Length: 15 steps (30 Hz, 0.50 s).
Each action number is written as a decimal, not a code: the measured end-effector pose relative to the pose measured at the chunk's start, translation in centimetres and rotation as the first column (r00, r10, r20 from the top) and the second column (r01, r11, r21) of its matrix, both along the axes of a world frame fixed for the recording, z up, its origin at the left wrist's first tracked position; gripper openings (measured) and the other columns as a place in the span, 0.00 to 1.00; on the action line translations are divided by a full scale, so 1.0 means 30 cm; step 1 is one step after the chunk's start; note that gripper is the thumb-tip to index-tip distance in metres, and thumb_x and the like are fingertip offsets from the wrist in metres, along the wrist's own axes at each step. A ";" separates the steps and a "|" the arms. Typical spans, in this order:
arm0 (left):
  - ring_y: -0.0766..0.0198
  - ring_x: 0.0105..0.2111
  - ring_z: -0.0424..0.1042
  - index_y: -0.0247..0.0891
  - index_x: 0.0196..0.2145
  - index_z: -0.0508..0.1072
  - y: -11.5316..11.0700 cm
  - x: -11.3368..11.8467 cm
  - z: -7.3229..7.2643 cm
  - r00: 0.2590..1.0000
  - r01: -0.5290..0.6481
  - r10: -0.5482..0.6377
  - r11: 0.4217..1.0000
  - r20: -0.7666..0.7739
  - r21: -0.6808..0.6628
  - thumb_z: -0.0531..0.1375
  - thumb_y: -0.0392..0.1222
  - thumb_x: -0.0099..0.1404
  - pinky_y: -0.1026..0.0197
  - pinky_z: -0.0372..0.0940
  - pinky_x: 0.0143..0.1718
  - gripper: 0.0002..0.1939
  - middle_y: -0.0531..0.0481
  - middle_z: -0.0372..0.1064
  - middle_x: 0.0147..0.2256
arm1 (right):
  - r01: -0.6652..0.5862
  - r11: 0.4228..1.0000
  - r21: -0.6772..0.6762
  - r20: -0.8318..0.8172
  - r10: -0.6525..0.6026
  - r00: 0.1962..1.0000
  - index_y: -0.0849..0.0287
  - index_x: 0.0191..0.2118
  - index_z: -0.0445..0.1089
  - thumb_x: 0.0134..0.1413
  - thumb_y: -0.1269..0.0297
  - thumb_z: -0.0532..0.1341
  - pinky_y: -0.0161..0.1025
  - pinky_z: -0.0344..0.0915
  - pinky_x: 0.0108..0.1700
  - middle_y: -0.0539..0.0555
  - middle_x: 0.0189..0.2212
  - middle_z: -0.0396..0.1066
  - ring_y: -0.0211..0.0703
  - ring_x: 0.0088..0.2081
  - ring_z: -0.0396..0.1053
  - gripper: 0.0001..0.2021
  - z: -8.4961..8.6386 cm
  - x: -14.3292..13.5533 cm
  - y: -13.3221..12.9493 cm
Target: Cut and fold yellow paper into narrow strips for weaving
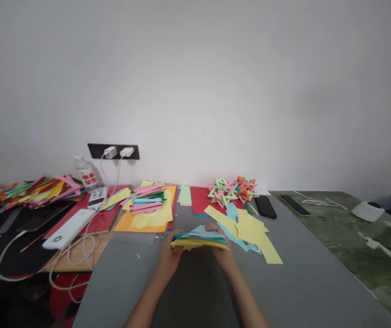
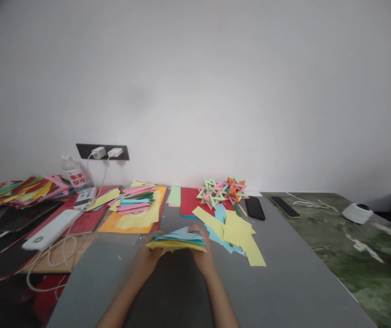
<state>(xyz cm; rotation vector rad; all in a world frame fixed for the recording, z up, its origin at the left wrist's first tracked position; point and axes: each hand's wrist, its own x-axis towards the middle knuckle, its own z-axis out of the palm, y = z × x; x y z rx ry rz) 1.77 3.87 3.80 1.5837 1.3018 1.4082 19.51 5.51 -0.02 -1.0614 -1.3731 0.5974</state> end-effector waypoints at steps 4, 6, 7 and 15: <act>0.55 0.34 0.69 0.38 0.37 0.67 0.000 0.014 -0.019 0.979 -0.203 0.205 0.976 0.016 -0.077 0.61 0.46 0.46 0.55 0.64 0.34 0.19 0.46 0.70 0.33 | 0.152 0.986 -0.061 0.074 -0.148 0.986 0.58 0.34 0.68 0.44 0.57 0.59 0.49 0.57 0.46 0.55 0.34 0.69 0.48 0.40 0.64 0.12 -0.001 -0.011 -0.033; 0.52 0.40 0.67 0.38 0.41 0.65 0.003 0.006 -0.054 0.967 -0.254 0.251 0.965 -0.045 -0.066 0.64 0.45 0.41 0.52 0.63 0.39 0.27 0.44 0.68 0.37 | 0.172 0.981 -0.092 0.097 -0.163 0.982 0.57 0.39 0.67 0.38 0.58 0.63 0.49 0.57 0.47 0.56 0.37 0.69 0.50 0.42 0.63 0.18 -0.018 -0.008 -0.055; 0.52 0.42 0.66 0.38 0.43 0.64 0.004 -0.001 -0.076 0.968 -0.245 0.241 0.967 -0.064 -0.075 0.64 0.44 0.40 0.51 0.62 0.40 0.30 0.44 0.67 0.39 | 0.131 0.985 -0.116 0.094 -0.120 0.988 0.57 0.41 0.66 0.36 0.59 0.64 0.48 0.58 0.46 0.56 0.38 0.69 0.50 0.43 0.64 0.21 -0.030 -0.006 -0.065; 0.55 0.39 0.68 0.41 0.41 0.64 0.011 -0.013 -0.129 0.992 -0.091 0.094 0.995 0.082 -0.039 0.61 0.41 0.48 0.52 0.63 0.41 0.20 0.47 0.69 0.37 | -0.019 0.989 -0.145 0.045 0.026 0.999 0.58 0.32 0.71 0.43 0.61 0.59 0.42 0.65 0.36 0.53 0.29 0.72 0.47 0.33 0.69 0.09 -0.077 0.013 -0.083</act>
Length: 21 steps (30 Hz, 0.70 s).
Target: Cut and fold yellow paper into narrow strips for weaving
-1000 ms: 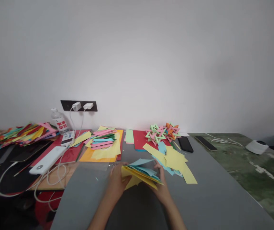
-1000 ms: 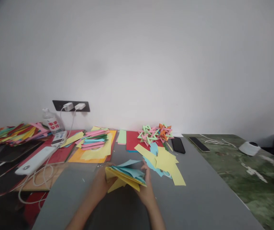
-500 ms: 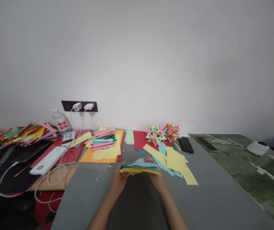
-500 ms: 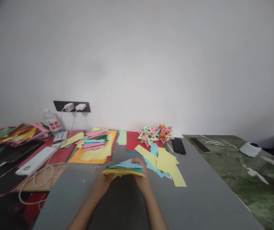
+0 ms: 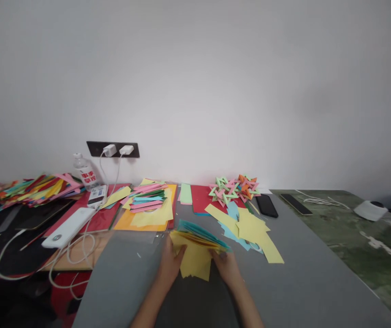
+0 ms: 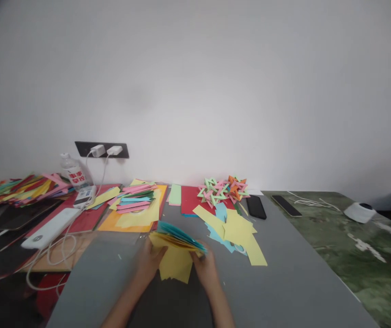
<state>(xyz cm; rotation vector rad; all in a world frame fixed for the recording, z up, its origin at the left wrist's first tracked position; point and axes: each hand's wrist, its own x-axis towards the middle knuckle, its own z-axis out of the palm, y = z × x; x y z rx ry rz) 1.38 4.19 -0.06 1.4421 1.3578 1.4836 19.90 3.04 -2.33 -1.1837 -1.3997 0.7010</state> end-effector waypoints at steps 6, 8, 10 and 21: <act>0.55 0.46 0.64 0.38 0.49 0.58 -0.002 0.022 0.018 0.987 -0.121 0.122 0.993 0.105 -0.018 0.64 0.43 0.44 0.52 0.59 0.47 0.34 0.42 0.63 0.46 | 0.169 0.967 -0.191 -0.198 -0.207 0.958 0.60 0.33 0.71 0.41 0.56 0.61 0.46 0.64 0.42 0.56 0.34 0.73 0.51 0.39 0.68 0.14 0.025 -0.009 -0.012; 0.55 0.44 0.66 0.37 0.49 0.57 -0.015 0.040 0.001 0.978 -0.014 0.040 0.992 0.204 -0.127 0.64 0.45 0.44 0.53 0.62 0.44 0.35 0.40 0.65 0.46 | 0.176 0.947 -0.268 -0.331 -0.262 0.906 0.61 0.37 0.70 0.40 0.55 0.61 0.47 0.65 0.42 0.58 0.37 0.72 0.52 0.41 0.68 0.18 0.022 -0.040 -0.023; 0.55 0.40 0.69 0.34 0.46 0.62 -0.031 0.059 -0.010 0.961 0.122 -0.058 0.966 0.272 -0.228 0.62 0.48 0.47 0.54 0.65 0.40 0.29 0.40 0.68 0.42 | 0.099 0.951 -0.291 -0.480 -0.235 0.845 0.61 0.43 0.66 0.43 0.54 0.60 0.46 0.66 0.40 0.60 0.40 0.70 0.51 0.42 0.68 0.22 0.015 -0.080 -0.036; 0.52 0.36 0.71 0.32 0.34 0.71 -0.037 -0.006 0.003 0.988 0.154 -0.143 0.948 0.061 -0.279 0.58 0.51 0.49 0.54 0.66 0.37 0.20 0.42 0.73 0.35 | 0.452 0.886 -0.101 -0.130 -0.462 0.877 0.60 0.47 0.63 0.37 0.56 0.62 0.45 0.61 0.44 0.58 0.41 0.66 0.49 0.43 0.64 0.27 -0.096 0.005 -0.030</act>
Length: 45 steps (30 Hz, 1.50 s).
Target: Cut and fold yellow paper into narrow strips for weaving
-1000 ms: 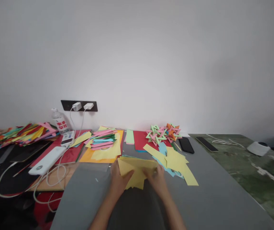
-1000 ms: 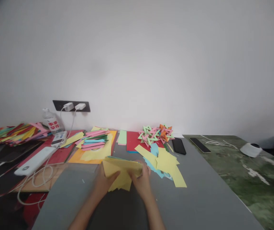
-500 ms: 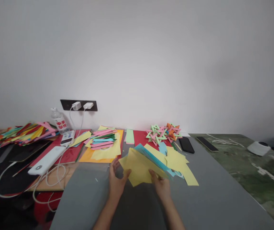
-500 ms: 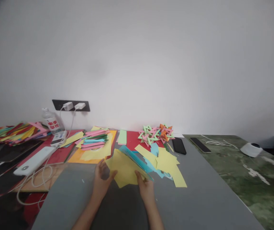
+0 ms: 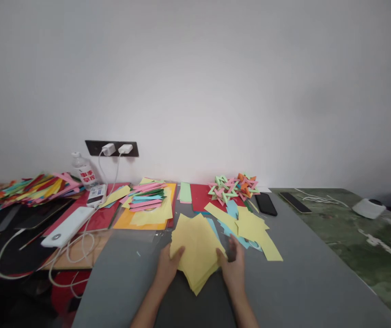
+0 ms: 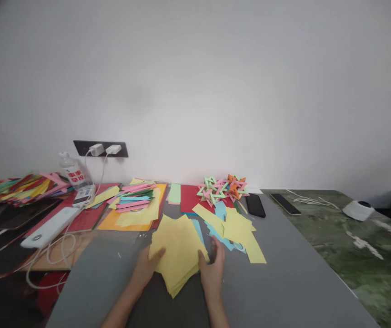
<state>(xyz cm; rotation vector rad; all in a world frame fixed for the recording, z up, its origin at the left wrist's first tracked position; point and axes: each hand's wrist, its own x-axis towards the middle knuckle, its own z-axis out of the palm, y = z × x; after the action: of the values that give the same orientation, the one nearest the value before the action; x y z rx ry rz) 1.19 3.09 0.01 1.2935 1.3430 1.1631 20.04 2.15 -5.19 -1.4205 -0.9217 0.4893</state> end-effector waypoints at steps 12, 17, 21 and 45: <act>0.64 0.12 0.62 0.35 0.21 0.66 -0.050 -0.053 -0.017 0.980 -0.063 0.040 0.991 -0.193 -0.115 0.49 0.60 0.52 0.63 0.57 0.13 0.23 0.52 0.64 0.15 | -0.007 0.975 -0.222 0.495 0.119 0.861 0.58 0.37 0.69 0.44 0.55 0.56 0.41 0.59 0.35 0.54 0.25 0.64 0.47 0.31 0.63 0.16 -0.036 -0.033 -0.010; 0.69 0.07 0.56 0.35 0.21 0.66 -0.100 -0.077 -0.025 0.984 -0.108 0.084 0.983 -0.159 -0.148 0.52 0.63 0.46 0.67 0.48 0.09 0.25 0.55 0.61 0.11 | -0.015 0.983 -0.184 0.521 0.110 0.846 0.59 0.37 0.69 0.46 0.54 0.54 0.40 0.58 0.35 0.55 0.26 0.65 0.47 0.31 0.63 0.16 -0.045 -0.032 -0.017; 0.69 0.08 0.58 0.33 0.28 0.68 -0.122 -0.053 -0.017 0.983 -0.184 0.185 0.965 -0.010 -0.184 0.54 0.64 0.45 0.68 0.49 0.09 0.28 0.54 0.62 0.11 | -0.012 0.986 -0.166 0.551 0.103 0.828 0.59 0.38 0.69 0.47 0.53 0.54 0.41 0.58 0.36 0.55 0.28 0.65 0.47 0.33 0.63 0.18 -0.043 -0.035 -0.018; 0.46 0.46 0.59 0.32 0.43 0.67 -0.127 0.029 0.033 0.645 -0.086 0.109 0.994 -0.757 0.070 0.46 0.50 0.58 0.46 0.52 0.46 0.22 0.36 0.63 0.43 | 0.165 0.885 -0.436 0.593 0.145 0.792 0.59 0.41 0.68 0.43 0.47 0.54 0.48 0.55 0.42 0.61 0.38 0.65 0.57 0.42 0.62 0.24 0.033 -0.028 -0.013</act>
<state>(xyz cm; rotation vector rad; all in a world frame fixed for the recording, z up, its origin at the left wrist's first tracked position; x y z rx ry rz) 2.06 -0.72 1.01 1.8632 2.0242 0.6892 19.19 1.76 -4.20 -2.1010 -1.3767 0.2357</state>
